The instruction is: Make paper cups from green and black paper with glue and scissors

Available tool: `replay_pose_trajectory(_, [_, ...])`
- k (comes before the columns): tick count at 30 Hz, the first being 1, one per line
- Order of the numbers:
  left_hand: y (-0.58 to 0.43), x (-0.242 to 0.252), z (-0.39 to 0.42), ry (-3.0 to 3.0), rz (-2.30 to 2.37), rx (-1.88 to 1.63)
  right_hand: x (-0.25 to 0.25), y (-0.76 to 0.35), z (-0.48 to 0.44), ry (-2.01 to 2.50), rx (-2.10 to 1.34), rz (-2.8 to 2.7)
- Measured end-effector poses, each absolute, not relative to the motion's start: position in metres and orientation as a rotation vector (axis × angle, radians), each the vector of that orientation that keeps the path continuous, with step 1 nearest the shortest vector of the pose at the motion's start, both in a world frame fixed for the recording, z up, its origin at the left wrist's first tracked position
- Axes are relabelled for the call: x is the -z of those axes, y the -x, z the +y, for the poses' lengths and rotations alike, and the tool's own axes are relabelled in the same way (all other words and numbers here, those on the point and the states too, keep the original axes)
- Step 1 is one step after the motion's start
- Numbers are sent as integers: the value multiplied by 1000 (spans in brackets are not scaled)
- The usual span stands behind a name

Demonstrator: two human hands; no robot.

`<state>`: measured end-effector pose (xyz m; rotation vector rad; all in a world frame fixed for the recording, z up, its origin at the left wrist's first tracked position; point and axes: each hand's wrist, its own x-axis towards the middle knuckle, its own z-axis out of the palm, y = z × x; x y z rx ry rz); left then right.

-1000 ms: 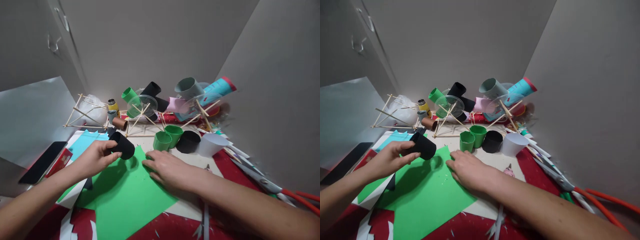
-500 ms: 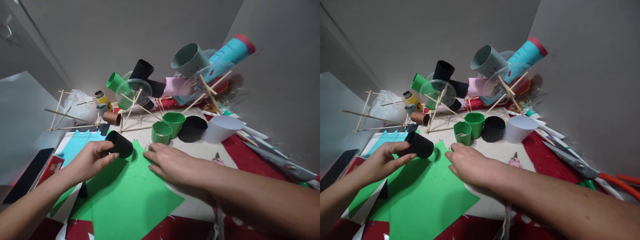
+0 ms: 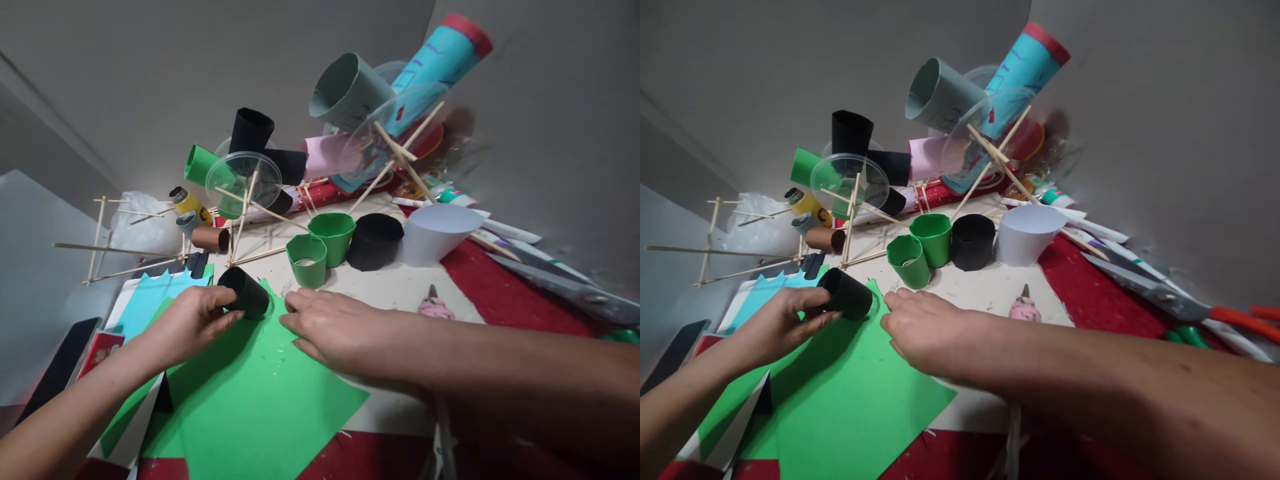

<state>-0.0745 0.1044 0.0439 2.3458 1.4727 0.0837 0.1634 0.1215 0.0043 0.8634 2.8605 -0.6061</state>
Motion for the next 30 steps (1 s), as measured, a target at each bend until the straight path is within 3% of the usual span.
replay_pose_trajectory(30, [57,-36,117,-2653,1450,235,-7,-161,120,-830,507,2837])
